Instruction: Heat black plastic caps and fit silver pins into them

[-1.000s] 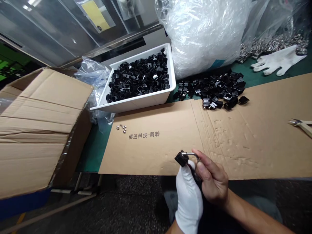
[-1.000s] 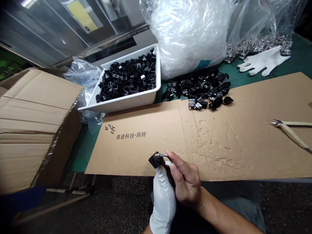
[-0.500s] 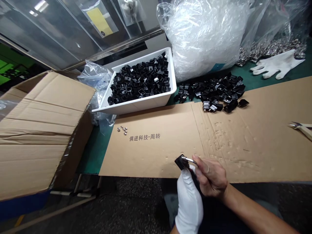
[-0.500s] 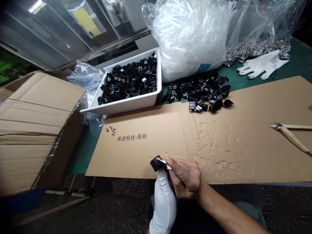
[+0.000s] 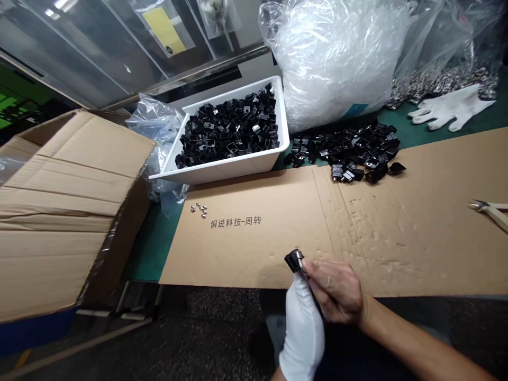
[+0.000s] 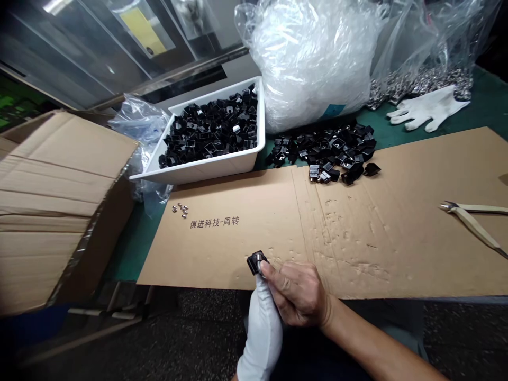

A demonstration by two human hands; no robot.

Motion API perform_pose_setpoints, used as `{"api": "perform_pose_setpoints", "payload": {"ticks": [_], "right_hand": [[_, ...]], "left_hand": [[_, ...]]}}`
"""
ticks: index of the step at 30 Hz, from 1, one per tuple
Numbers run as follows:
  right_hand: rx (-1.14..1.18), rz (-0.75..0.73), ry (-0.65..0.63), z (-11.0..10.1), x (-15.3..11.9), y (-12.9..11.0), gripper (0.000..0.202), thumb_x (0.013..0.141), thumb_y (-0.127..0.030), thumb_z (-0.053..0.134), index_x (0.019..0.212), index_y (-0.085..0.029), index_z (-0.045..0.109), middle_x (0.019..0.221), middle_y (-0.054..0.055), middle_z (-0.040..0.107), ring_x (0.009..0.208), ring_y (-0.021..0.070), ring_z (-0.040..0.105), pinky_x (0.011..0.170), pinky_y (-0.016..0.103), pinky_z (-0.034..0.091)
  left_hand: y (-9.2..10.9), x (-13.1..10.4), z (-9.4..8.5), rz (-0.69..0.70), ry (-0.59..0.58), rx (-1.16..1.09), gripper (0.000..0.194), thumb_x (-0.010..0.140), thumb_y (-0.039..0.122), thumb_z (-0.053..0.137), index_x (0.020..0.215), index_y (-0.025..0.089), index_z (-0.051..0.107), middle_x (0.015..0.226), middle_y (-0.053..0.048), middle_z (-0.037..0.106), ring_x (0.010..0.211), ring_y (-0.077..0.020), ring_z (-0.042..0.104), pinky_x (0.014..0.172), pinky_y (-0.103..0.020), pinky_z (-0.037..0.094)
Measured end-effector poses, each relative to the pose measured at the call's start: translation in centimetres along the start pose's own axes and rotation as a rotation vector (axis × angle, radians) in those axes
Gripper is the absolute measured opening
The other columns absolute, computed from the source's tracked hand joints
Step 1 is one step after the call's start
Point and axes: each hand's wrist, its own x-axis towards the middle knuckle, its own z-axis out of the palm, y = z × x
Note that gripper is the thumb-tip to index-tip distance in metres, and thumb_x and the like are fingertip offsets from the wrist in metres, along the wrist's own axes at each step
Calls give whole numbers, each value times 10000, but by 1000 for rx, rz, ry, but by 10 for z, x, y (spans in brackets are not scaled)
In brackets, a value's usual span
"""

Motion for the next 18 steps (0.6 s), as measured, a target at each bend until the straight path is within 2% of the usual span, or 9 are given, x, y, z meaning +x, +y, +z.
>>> {"api": "perform_pose_setpoints", "payload": {"ticks": [3, 5, 8, 10, 12, 15, 18], "right_hand": [[58, 77, 45, -1, 4, -9, 705, 917, -10, 543, 1596, -184, 474, 967, 111, 796, 760, 213, 760, 694, 334, 650], [96, 165, 65, -2, 6, -18, 694, 928, 3, 532, 1589, -203, 489, 1047, 118, 797, 765, 199, 755, 682, 314, 645], [152, 338, 92, -2, 7, -30, 616, 972, -27, 520, 1547, -248, 553, 879, 48, 761, 582, 143, 649, 593, 283, 609], [187, 454, 112, -2, 5, -36, 549, 1013, -70, 509, 1523, -259, 581, 701, -12, 657, 477, 119, 533, 538, 273, 571], [214, 542, 123, -2, 4, -40, 492, 1046, -122, 502, 1511, -251, 595, 605, -46, 547, 443, 115, 462, 491, 265, 524], [283, 662, 136, -2, 3, -43, 425, 1067, -217, 517, 1475, -228, 634, 569, -54, 458, 453, 120, 420, 436, 256, 437], [446, 819, 182, -2, 6, -46, 393, 1071, -303, 545, 1437, -241, 673, 579, -62, 386, 485, 109, 357, 439, 243, 336]], "left_hand": [[-4, -2, -3, 3, 14, 44, 715, 960, 754, 470, 1142, 126, 760, 1170, -183, 777, 1111, -292, 735, 1002, -351, 582], [-5, -2, -4, 3, 17, 42, 734, 955, 756, 478, 1209, 119, 741, 1238, -183, 757, 1186, -283, 709, 1048, -332, 555], [-1, -1, -4, -42, -40, 7, 748, 957, 761, 465, 1204, 112, 743, 1170, -173, 774, 1091, -269, 729, 963, -328, 586], [2, -1, -4, -87, -78, -24, 730, 954, 762, 469, 1111, 113, 766, 1014, -146, 790, 945, -252, 731, 858, -331, 601], [5, -2, -3, -119, -81, -53, 703, 938, 766, 499, 987, 121, 773, 863, -116, 769, 863, -242, 706, 784, -329, 594], [5, -1, -3, -132, -59, -79, 670, 917, 775, 528, 852, 145, 747, 761, -97, 723, 865, -246, 685, 712, -315, 574], [2, 0, -3, -123, -35, -107, 644, 886, 782, 576, 857, 159, 735, 848, -101, 740, 954, -250, 682, 744, -306, 574]]}}
